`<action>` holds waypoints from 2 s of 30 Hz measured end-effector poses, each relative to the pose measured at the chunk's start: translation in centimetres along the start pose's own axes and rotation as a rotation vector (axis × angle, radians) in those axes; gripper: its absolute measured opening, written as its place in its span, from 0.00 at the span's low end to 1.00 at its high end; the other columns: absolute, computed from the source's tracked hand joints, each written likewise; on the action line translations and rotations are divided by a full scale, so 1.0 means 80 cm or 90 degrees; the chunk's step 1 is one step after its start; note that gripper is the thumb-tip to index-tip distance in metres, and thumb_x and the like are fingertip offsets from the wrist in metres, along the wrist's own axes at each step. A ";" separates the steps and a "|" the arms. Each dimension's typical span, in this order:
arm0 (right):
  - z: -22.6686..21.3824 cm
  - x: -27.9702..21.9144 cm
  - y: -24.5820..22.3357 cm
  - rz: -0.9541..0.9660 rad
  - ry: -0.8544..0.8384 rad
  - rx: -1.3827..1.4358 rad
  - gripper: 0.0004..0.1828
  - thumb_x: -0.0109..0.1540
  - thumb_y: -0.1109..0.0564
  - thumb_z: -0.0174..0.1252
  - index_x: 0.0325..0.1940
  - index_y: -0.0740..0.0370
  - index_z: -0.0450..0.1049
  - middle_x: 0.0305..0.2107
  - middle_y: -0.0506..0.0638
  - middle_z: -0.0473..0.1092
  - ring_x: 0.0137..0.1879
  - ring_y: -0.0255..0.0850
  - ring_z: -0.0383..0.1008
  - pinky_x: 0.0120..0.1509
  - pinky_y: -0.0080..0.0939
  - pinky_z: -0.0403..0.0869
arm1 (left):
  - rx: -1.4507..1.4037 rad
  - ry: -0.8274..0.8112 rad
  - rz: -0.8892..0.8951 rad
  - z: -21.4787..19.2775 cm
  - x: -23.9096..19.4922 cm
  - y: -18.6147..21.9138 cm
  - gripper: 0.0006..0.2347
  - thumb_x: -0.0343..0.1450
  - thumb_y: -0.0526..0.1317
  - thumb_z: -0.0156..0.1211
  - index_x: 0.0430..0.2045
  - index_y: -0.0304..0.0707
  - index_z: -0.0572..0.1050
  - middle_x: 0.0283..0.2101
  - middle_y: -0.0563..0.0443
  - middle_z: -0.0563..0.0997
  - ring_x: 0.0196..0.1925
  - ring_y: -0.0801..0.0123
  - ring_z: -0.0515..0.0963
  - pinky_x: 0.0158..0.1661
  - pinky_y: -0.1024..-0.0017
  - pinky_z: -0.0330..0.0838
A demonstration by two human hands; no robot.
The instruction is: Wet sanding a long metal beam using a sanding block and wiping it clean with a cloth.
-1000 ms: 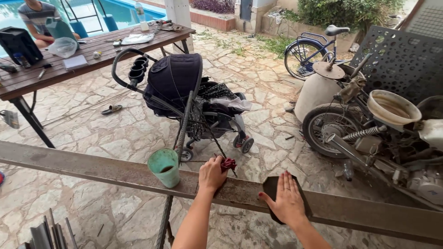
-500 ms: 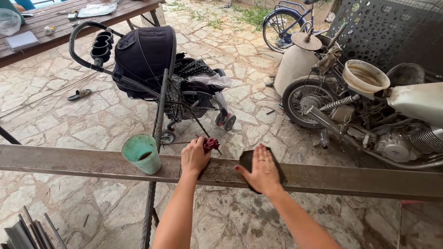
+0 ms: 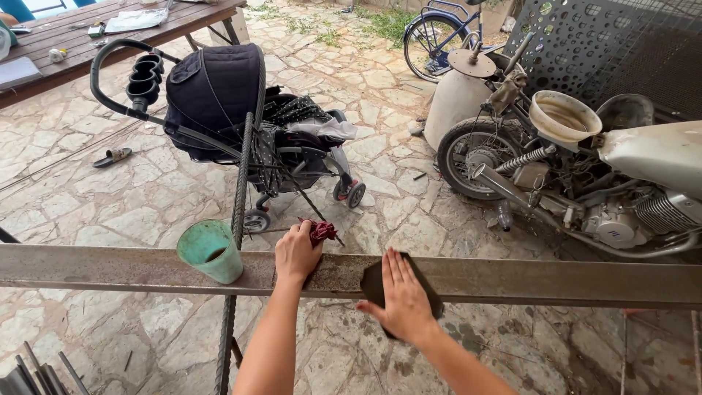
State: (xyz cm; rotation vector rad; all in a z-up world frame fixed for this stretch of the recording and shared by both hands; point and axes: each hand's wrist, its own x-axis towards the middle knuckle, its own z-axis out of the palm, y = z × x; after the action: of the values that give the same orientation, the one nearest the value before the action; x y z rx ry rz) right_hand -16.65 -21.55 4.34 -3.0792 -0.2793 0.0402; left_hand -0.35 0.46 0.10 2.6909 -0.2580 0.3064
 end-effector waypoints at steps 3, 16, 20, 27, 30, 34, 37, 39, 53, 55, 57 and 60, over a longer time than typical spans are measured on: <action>0.028 -0.059 0.050 0.018 0.354 -0.456 0.66 0.59 0.11 0.12 0.78 0.71 0.29 0.76 0.61 0.28 0.81 0.47 0.27 0.83 0.43 0.32 | 0.001 0.011 0.005 0.004 0.001 -0.002 0.19 0.68 0.51 0.63 0.49 0.43 0.73 0.39 0.42 0.81 0.39 0.46 0.83 0.38 0.52 0.77; 0.019 -0.064 0.058 -0.005 0.370 -0.411 0.64 0.60 0.13 0.10 0.77 0.73 0.29 0.76 0.63 0.28 0.81 0.48 0.26 0.84 0.42 0.31 | 0.000 0.007 0.013 0.004 0.002 -0.002 0.19 0.70 0.51 0.63 0.49 0.40 0.73 0.40 0.40 0.81 0.39 0.45 0.83 0.38 0.51 0.78; 0.021 -0.061 0.183 0.116 0.277 -0.190 0.58 0.65 0.17 0.16 0.75 0.72 0.38 0.74 0.66 0.37 0.81 0.53 0.35 0.84 0.48 0.37 | 0.024 0.025 -0.003 0.019 0.002 -0.008 0.19 0.68 0.53 0.61 0.47 0.46 0.73 0.42 0.43 0.81 0.41 0.45 0.84 0.41 0.53 0.78; 0.006 -0.047 0.064 0.031 0.074 0.004 0.68 0.58 0.09 0.21 0.75 0.71 0.45 0.73 0.69 0.42 0.79 0.56 0.40 0.81 0.53 0.41 | 0.037 0.040 -0.019 0.022 0.000 -0.007 0.19 0.66 0.54 0.62 0.47 0.51 0.73 0.45 0.45 0.81 0.45 0.46 0.84 0.45 0.54 0.77; 0.045 -0.102 0.118 0.018 0.211 -0.103 0.65 0.58 0.09 0.32 0.74 0.68 0.51 0.71 0.65 0.51 0.78 0.55 0.47 0.81 0.51 0.45 | 0.032 0.032 -0.022 0.026 -0.001 -0.009 0.19 0.66 0.54 0.61 0.47 0.51 0.73 0.46 0.45 0.81 0.46 0.47 0.84 0.45 0.54 0.77; 0.026 -0.070 0.220 0.207 0.228 -0.123 0.60 0.61 0.16 0.28 0.73 0.73 0.53 0.68 0.71 0.56 0.76 0.58 0.55 0.81 0.53 0.53 | 0.037 0.019 -0.024 0.026 0.003 -0.011 0.18 0.65 0.54 0.61 0.46 0.51 0.72 0.46 0.45 0.81 0.45 0.46 0.84 0.45 0.54 0.77; 0.028 -0.008 0.193 0.301 0.124 0.000 0.66 0.60 0.11 0.22 0.76 0.73 0.47 0.72 0.71 0.47 0.79 0.59 0.44 0.81 0.56 0.43 | 0.033 0.038 -0.015 0.026 0.000 -0.010 0.18 0.65 0.54 0.61 0.45 0.50 0.72 0.45 0.44 0.81 0.44 0.45 0.84 0.43 0.53 0.77; 0.034 0.036 0.122 0.107 0.280 -0.126 0.56 0.60 0.17 0.37 0.61 0.74 0.68 0.52 0.72 0.70 0.63 0.60 0.70 0.71 0.56 0.63 | 0.034 0.039 -0.009 0.023 0.002 -0.009 0.17 0.65 0.53 0.61 0.44 0.50 0.73 0.44 0.43 0.81 0.43 0.44 0.84 0.43 0.52 0.77; -0.009 0.029 0.029 0.053 0.037 0.002 0.65 0.60 0.12 0.25 0.75 0.74 0.44 0.71 0.73 0.44 0.79 0.60 0.41 0.81 0.55 0.40 | 0.036 0.030 0.004 0.018 -0.002 -0.008 0.19 0.66 0.53 0.62 0.48 0.47 0.72 0.46 0.41 0.81 0.45 0.44 0.84 0.44 0.52 0.77; -0.025 0.013 -0.017 -0.014 0.001 -0.011 0.63 0.61 0.14 0.23 0.75 0.74 0.42 0.72 0.72 0.42 0.79 0.58 0.39 0.81 0.54 0.36 | 0.039 0.032 0.006 0.008 -0.001 -0.005 0.20 0.66 0.53 0.62 0.48 0.47 0.72 0.46 0.41 0.81 0.45 0.44 0.84 0.44 0.52 0.77; -0.042 -0.026 -0.046 -0.103 -0.148 0.035 0.66 0.55 0.14 0.18 0.74 0.71 0.18 0.75 0.63 0.17 0.81 0.49 0.17 0.81 0.45 0.26 | -0.008 0.006 0.019 -0.003 -0.001 0.001 0.19 0.68 0.50 0.64 0.49 0.43 0.72 0.43 0.42 0.81 0.41 0.48 0.83 0.40 0.53 0.77; -0.074 -0.041 -0.011 0.003 -0.244 -0.022 0.60 0.61 0.18 0.21 0.75 0.69 0.16 0.75 0.61 0.14 0.81 0.49 0.15 0.82 0.44 0.24 | -0.014 -0.019 0.006 -0.013 -0.001 0.005 0.20 0.68 0.53 0.66 0.46 0.42 0.73 0.42 0.42 0.81 0.40 0.48 0.83 0.40 0.54 0.77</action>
State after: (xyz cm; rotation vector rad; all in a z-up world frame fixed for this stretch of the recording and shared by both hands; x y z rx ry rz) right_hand -19.83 -21.56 10.39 -3.0840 -0.2896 0.6361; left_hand -0.72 0.52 1.14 2.6756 -0.2807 0.2645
